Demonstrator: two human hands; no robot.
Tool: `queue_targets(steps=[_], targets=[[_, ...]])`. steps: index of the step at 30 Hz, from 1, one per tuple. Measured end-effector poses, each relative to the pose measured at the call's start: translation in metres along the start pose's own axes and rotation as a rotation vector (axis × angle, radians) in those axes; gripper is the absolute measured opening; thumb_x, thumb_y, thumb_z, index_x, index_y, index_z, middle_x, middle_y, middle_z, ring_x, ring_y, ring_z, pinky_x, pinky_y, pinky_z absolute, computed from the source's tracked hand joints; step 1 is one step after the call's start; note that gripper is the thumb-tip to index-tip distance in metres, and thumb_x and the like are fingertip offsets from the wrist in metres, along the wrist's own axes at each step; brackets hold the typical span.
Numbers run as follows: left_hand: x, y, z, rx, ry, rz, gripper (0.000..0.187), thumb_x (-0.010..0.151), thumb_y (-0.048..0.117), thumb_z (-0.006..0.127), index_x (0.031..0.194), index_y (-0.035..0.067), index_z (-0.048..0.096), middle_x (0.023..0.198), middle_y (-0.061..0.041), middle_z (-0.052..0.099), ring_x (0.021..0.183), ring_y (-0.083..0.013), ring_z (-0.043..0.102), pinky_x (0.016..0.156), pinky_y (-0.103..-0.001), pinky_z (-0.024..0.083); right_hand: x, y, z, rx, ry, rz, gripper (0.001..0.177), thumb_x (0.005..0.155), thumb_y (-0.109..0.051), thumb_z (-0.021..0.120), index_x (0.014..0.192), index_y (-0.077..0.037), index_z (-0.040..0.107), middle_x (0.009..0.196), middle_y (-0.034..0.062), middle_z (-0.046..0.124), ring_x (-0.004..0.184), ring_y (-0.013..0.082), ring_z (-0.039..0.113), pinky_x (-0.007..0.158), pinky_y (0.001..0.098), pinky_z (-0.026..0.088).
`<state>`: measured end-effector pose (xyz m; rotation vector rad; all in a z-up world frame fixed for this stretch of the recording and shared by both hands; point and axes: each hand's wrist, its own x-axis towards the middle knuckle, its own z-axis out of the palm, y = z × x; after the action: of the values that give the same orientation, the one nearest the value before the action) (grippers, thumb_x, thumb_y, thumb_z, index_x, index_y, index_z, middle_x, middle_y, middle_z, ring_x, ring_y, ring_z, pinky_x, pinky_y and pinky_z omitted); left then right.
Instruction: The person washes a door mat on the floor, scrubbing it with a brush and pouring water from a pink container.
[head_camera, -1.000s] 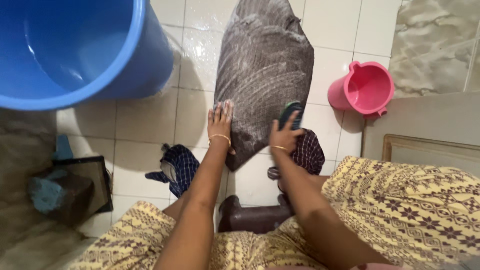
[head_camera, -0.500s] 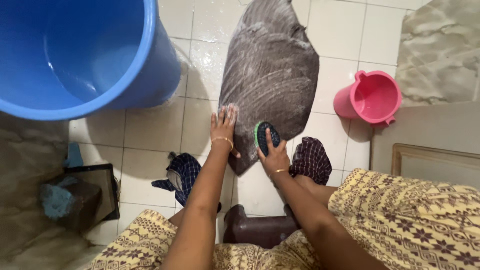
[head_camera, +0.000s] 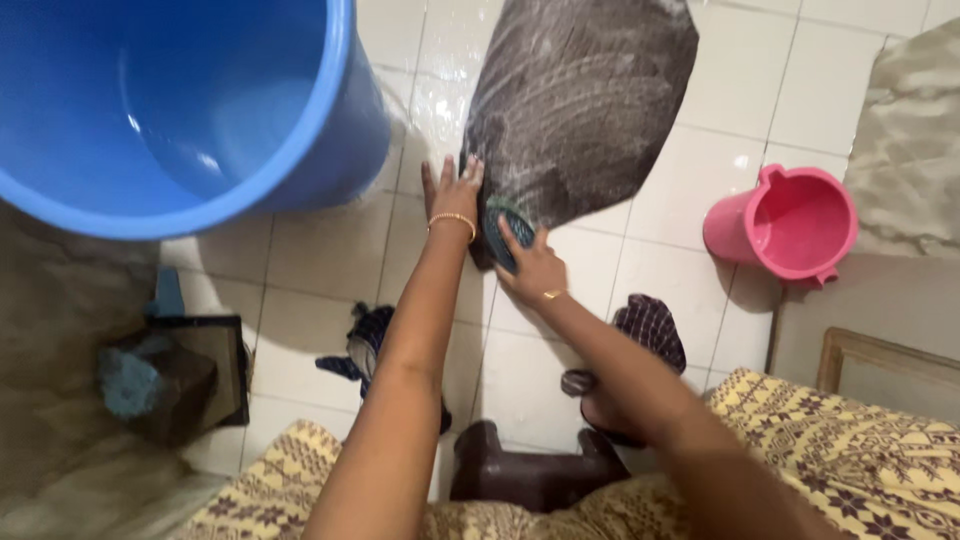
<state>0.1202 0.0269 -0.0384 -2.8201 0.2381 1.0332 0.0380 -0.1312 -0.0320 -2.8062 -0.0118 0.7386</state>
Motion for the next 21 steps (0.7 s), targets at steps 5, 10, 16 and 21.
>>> queue_targets(steps=[5,10,16,21], targets=[[-0.004,0.006,-0.002,0.028,0.003,-0.013,0.153,0.05,0.055,0.096,0.164,0.021,0.0,0.172,0.002,0.005,0.157,-0.0271,0.003,0.121,-0.061,0.0,0.036,0.063,-0.059,0.119,-0.106,0.355,0.081,0.102,-0.056,0.05,0.168,-0.045,0.005,0.15,0.0305,0.047,0.105,0.0421,0.072,0.089,0.0473,0.061],[-0.005,0.01,-0.002,0.033,0.01,-0.021,0.149,0.054,0.053,0.095,0.165,0.02,0.001,0.172,0.004,0.007,0.157,-0.0271,0.004,0.12,-0.062,-0.002,-0.008,0.029,-0.004,0.104,-0.154,0.037,0.1,0.088,-0.062,0.064,0.16,-0.028,0.004,0.155,0.0376,0.028,0.106,0.0416,0.067,0.088,0.0444,0.058],[-0.009,0.014,-0.011,0.073,-0.017,-0.039,0.145,0.058,0.05,0.094,0.165,0.019,0.002,0.172,0.005,0.009,0.156,-0.0278,0.004,0.119,-0.063,-0.003,0.073,0.149,-0.027,0.271,0.18,0.394,0.108,0.102,-0.071,0.062,0.165,-0.007,0.002,0.147,0.0418,0.042,0.109,0.0487,0.067,0.097,0.0509,0.054],[-0.012,0.02,-0.016,0.056,-0.043,-0.05,0.143,0.059,0.048,0.094,0.165,0.022,0.001,0.172,0.007,0.007,0.157,-0.0274,0.004,0.119,-0.064,-0.003,0.029,0.046,0.04,0.179,-0.105,0.152,0.09,0.085,-0.062,0.06,0.154,-0.054,0.003,0.164,0.0395,0.0,0.105,0.0468,0.067,0.077,0.0474,0.062]])
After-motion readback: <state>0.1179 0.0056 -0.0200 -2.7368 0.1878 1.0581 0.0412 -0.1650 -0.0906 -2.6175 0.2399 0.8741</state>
